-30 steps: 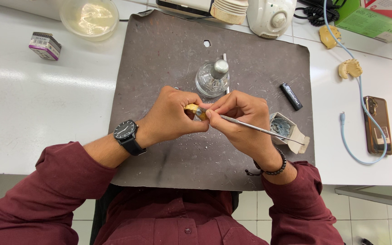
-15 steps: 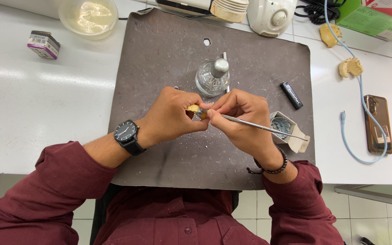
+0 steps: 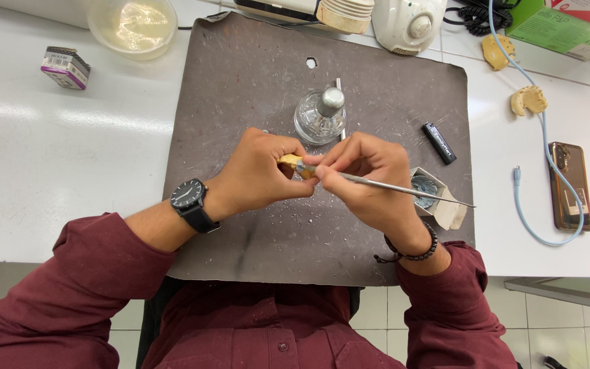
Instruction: The person holds a yellow dental stone model with a wax pattern and uses a metal wax carver to sculpt and refine the wax on the teeth, rotating the model in hand to reach different surfaces. They occasionally dip the tool or apply material from a small box and continue carving the pattern.
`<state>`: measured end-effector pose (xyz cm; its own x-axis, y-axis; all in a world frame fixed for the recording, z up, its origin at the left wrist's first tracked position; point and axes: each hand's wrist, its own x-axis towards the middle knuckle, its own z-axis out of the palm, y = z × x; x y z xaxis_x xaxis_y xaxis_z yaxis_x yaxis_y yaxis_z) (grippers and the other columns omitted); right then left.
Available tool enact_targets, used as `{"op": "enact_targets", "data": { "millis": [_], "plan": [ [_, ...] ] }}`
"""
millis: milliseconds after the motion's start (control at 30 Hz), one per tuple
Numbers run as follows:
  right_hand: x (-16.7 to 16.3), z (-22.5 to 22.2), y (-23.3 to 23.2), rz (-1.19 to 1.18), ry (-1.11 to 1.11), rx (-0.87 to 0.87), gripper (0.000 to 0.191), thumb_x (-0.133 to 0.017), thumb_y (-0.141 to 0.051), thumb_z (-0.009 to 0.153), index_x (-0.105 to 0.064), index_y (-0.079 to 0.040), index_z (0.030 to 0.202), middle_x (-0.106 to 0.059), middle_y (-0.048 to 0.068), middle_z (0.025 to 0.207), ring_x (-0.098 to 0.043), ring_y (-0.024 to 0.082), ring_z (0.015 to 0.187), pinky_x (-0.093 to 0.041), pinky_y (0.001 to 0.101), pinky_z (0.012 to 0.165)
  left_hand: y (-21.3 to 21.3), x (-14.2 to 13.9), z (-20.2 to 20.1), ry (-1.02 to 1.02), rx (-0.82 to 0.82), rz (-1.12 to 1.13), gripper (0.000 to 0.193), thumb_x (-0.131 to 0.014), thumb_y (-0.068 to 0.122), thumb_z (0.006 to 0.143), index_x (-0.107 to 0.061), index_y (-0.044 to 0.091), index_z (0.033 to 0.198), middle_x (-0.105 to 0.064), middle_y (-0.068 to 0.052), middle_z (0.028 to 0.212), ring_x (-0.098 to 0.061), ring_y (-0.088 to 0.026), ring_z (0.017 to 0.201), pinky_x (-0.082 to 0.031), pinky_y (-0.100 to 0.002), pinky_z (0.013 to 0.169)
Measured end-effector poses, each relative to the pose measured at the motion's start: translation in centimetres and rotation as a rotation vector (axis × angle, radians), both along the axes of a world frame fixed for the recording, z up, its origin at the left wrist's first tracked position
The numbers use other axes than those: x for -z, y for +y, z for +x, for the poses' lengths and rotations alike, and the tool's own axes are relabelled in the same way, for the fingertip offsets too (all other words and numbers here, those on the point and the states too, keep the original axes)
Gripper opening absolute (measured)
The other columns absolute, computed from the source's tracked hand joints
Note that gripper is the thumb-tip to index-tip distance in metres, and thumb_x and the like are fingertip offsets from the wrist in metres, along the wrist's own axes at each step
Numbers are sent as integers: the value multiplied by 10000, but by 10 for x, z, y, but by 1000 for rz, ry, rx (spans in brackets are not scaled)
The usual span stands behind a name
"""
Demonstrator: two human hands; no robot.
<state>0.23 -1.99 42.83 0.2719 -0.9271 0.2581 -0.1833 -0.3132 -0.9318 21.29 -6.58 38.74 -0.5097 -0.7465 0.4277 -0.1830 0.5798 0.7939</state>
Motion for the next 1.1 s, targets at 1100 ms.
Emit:
{"op": "enact_targets", "data": {
  "millis": [1100],
  "plan": [
    [15,-31,-32,157,-83,14,233,-620,-152,1064,-683,69,1032,-716,139,917,-728,194,810,-655,318,735,2,-6,-10,63,-140,264,329,-891,292,738,-715,42,858,-770,-47,756,-741,-82,678,-576,-232,610]
  ]
}}
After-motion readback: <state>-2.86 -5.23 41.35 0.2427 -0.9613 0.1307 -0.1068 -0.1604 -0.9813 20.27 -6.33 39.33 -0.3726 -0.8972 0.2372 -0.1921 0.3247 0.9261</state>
